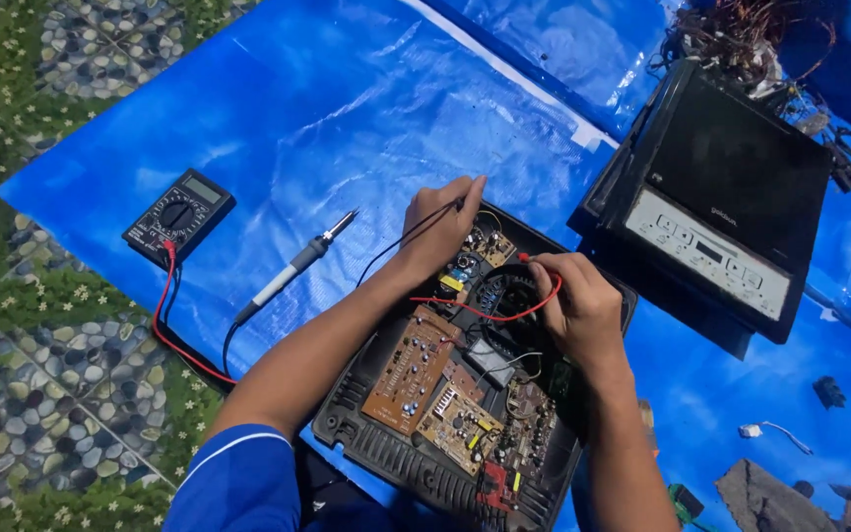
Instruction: Testing circuit points on an induction cooker's internal board using a multimeter for diagnostics.
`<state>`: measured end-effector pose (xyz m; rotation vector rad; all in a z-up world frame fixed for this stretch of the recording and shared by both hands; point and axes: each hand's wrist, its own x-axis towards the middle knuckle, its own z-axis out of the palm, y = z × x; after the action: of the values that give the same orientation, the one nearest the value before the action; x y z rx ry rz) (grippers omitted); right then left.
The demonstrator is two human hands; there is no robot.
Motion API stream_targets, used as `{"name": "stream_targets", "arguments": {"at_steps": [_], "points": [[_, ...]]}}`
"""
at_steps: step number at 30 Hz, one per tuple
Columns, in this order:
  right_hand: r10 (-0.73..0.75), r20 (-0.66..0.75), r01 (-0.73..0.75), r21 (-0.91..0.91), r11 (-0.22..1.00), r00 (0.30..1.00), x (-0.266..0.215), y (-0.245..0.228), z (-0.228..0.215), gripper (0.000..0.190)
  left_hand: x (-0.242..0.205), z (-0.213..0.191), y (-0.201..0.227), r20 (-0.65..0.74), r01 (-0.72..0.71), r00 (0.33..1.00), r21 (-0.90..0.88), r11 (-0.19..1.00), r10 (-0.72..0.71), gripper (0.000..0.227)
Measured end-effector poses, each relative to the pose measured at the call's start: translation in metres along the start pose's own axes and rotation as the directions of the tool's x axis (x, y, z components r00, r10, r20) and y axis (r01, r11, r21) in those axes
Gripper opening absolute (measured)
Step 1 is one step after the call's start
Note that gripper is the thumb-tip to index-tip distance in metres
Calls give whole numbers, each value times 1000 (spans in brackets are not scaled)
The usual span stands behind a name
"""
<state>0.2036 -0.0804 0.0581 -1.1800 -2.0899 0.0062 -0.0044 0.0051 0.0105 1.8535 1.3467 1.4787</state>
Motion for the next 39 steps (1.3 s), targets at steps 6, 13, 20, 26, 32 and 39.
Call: {"name": "stream_targets", "arguments": {"at_steps": [6,13,20,26,32,39], "points": [[38,-10,-37,106,994,999,-5,-6,10,7,7,-14,9,5,57,998,-20,998,-57,49],[63,-27,-58,146,988,998,-10,2,21,6,15,-30,2,128,203,969,81,976,-212,46],[75,-25,-68,213,975,997,-11,-2,21,7,15,-51,24,392,193,889,145,970,-236,49],[77,-45,-66,211,975,996,-12,3,21,9,7,-64,62,471,233,856,21,972,-215,47],[92,-39,-81,222,972,995,-11,5,23,9,-17,-65,49,335,325,897,-61,944,-288,42],[96,-30,-87,231,969,995,-10,3,22,9,-37,-64,42,224,465,866,-33,885,-447,44]]}}
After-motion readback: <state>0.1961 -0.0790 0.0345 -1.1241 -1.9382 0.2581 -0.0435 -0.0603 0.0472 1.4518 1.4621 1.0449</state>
